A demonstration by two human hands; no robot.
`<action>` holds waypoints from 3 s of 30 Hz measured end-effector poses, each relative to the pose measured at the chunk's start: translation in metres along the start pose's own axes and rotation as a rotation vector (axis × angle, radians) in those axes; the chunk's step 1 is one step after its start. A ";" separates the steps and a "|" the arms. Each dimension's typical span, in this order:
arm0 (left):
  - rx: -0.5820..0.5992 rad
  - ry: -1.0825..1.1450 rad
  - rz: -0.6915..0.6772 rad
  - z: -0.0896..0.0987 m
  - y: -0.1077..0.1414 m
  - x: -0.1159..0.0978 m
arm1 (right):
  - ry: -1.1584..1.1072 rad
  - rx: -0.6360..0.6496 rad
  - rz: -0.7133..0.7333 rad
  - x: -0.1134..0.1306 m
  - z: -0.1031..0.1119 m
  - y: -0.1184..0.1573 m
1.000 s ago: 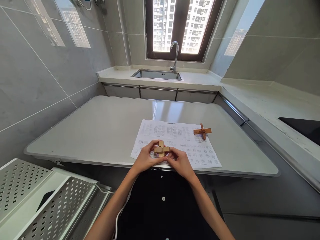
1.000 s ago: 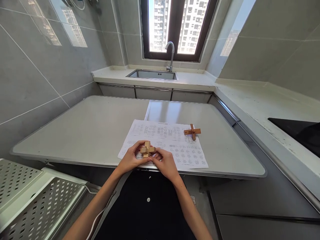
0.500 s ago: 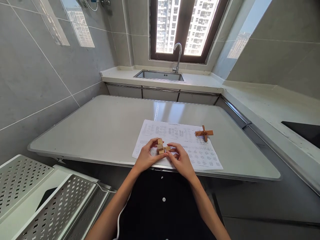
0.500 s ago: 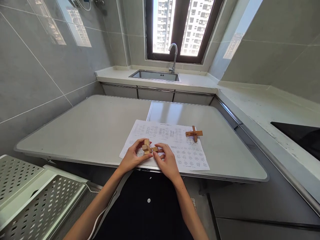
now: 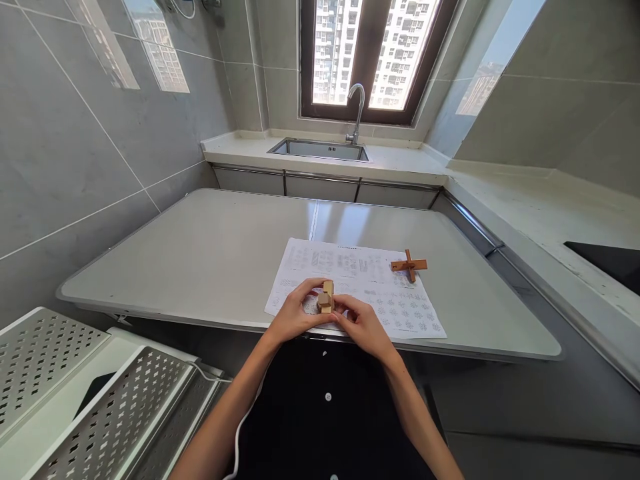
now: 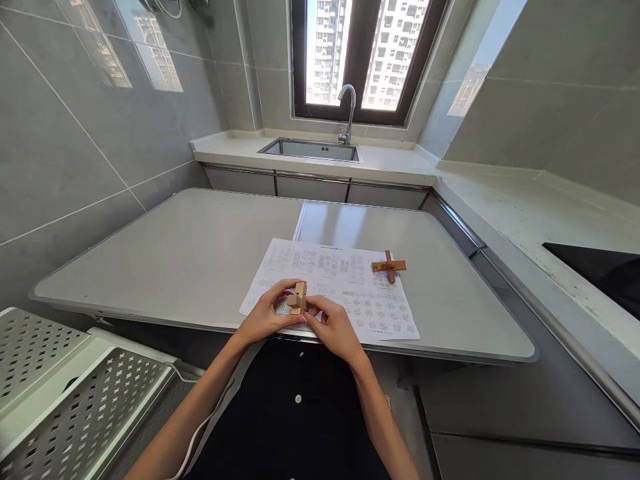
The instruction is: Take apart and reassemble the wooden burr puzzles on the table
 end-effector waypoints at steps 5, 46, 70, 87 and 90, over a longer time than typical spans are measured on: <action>0.024 0.029 0.020 -0.001 0.001 -0.001 | -0.078 0.130 -0.026 0.003 -0.003 0.002; -0.290 -0.083 -0.026 0.017 -0.001 0.008 | 0.118 -0.491 -0.148 -0.024 0.020 0.006; -0.398 -0.246 0.021 0.021 0.000 0.018 | 0.252 -0.302 -0.075 -0.012 0.007 -0.001; -0.330 -0.357 -0.051 0.014 -0.003 0.018 | 0.455 -0.478 -0.218 -0.027 0.011 -0.006; -0.307 -0.399 -0.036 0.012 -0.004 0.019 | 0.445 -0.492 -0.213 -0.028 0.014 -0.008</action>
Point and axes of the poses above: each hand's wrist, its own y-axis away from the middle knuckle, its own z-axis out of the back of the hand, x = y × z, the point moved 8 cm from there along -y, towards the middle knuckle, and after that the axes turned 3 degrees about y, right-handed, at the moved point
